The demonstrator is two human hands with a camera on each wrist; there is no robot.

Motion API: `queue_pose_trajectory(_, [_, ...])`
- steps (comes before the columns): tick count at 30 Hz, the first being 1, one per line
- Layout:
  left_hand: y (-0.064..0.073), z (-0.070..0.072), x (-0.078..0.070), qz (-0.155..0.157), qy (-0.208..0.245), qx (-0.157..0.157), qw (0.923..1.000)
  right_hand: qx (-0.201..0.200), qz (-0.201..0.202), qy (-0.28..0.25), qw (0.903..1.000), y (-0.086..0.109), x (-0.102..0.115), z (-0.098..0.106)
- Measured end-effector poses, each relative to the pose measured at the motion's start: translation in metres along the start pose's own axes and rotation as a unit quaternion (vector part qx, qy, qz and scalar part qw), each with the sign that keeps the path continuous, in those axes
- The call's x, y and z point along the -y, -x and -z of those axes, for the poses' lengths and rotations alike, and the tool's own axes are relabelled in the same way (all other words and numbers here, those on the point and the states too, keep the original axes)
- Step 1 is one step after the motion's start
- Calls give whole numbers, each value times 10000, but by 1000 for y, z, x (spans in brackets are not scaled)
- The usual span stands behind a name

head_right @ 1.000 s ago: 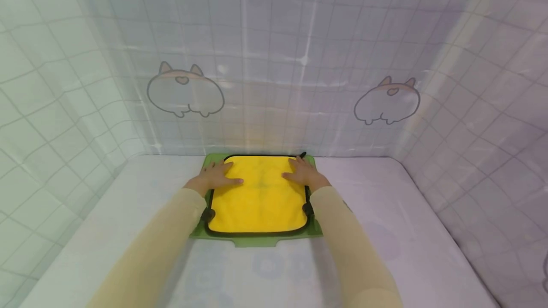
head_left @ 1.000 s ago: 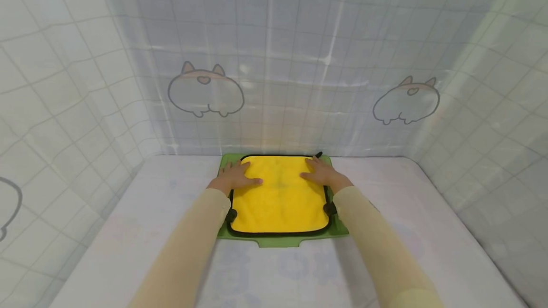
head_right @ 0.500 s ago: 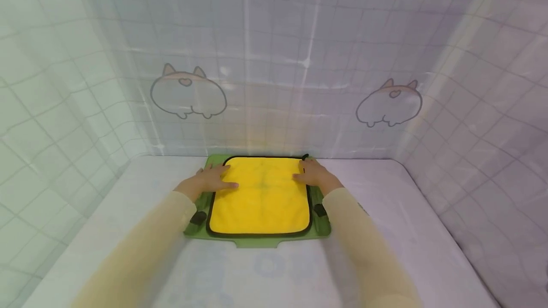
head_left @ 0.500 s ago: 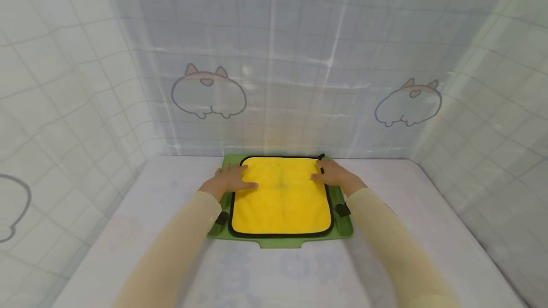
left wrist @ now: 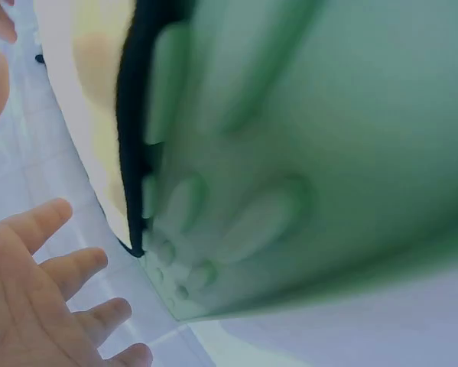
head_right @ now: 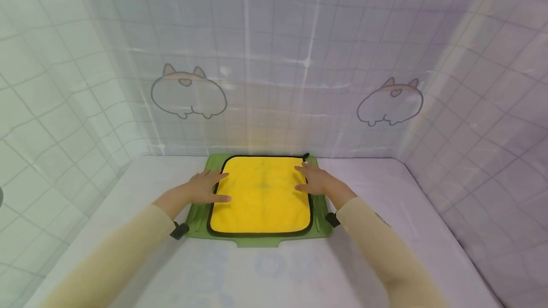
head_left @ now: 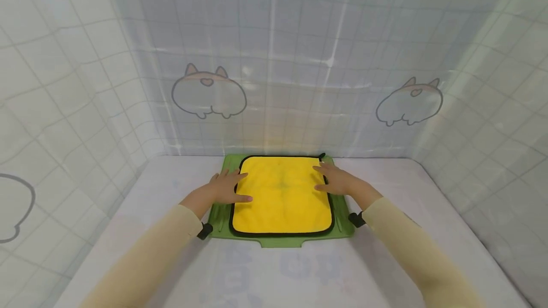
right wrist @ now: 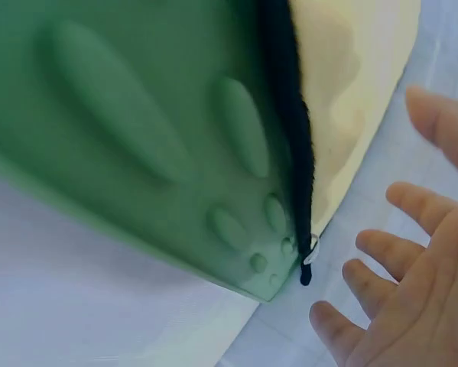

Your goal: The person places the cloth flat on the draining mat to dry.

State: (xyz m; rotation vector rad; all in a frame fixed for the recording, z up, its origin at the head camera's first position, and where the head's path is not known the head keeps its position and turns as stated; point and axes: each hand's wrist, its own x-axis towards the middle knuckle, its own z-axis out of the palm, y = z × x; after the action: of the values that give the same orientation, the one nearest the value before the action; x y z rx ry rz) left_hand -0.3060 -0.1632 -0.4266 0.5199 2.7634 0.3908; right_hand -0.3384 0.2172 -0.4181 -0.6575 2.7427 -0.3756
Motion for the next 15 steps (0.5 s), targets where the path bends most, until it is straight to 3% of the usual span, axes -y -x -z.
queue_pose_trajectory(6, [14, -13, 1, -135, -99, 197, 9997, 452, 193, -126, 9987, 13, 3, -13])
queue_pose_trajectory(15, [26, -22, 4, -194, -319, 259, 9990, 928, 93, -141, 9955, 30, 0, -20])
